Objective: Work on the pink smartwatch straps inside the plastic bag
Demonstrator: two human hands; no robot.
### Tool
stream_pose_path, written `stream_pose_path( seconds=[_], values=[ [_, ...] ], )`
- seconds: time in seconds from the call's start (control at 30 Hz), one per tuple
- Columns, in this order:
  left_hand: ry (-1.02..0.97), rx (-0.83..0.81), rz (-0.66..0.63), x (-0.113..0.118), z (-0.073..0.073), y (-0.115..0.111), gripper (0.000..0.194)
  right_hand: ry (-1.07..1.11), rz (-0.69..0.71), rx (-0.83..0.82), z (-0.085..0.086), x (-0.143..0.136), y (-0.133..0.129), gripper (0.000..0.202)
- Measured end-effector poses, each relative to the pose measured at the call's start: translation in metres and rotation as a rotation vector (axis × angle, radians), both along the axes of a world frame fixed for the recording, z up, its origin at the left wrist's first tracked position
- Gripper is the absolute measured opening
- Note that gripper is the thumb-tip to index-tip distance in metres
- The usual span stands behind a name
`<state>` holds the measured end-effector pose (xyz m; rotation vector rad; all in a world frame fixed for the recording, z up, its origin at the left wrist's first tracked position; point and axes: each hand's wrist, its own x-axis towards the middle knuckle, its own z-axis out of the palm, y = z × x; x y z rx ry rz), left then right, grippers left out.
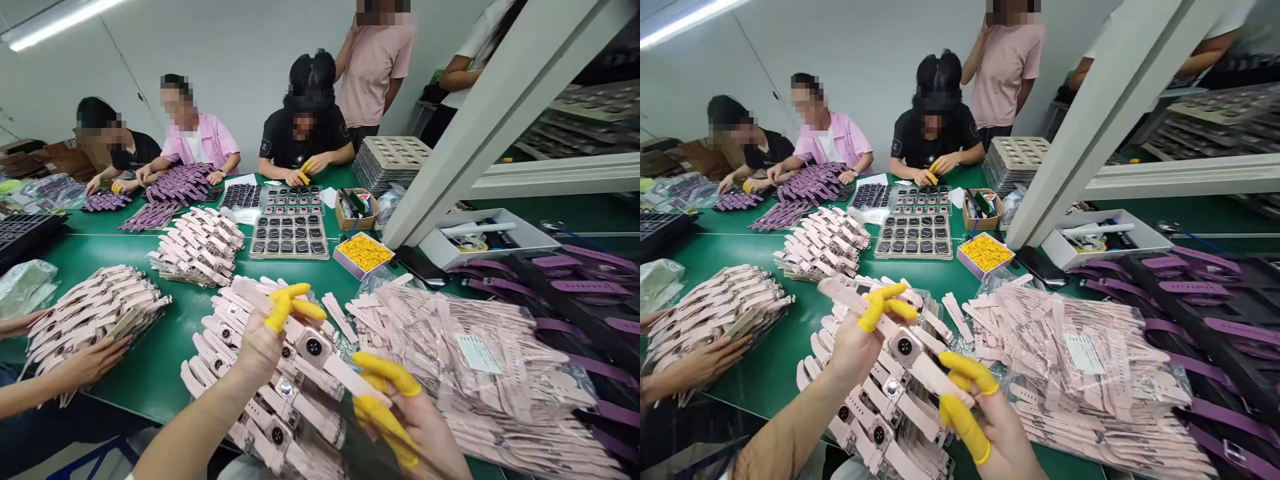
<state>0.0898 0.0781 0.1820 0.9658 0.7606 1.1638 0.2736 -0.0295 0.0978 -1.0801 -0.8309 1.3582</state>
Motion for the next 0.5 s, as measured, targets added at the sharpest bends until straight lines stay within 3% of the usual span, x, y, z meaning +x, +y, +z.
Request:
stream_pose_path(
  seconds=[0.1, 0.27, 0.4, 0.5],
  values=[
    [0.204, 0.145, 0.091, 0.009, -0.005, 0.012, 0.056, 0.035, 0.013, 0.089, 0.012, 0.003, 0.02, 0.027],
    [0.495, 0.255, 0.054, 0.018, -0.036, 0.02, 0.046, 0.251, -0.044, 0.169, 0.015, 0.002, 0.065, 0.031],
    [0.793, 0.625, 0.039, 0.01, -0.056, 0.026, 0.04, 0.188, -0.232, 0.209, 0.009, -0.009, 0.096, 0.032],
    [0.944, 0.826, 0.137, 0.003, -0.069, 0.035, 0.047, 0.18, -0.107, 0.27, 0.014, -0.019, 0.11, 0.028]
  ],
)
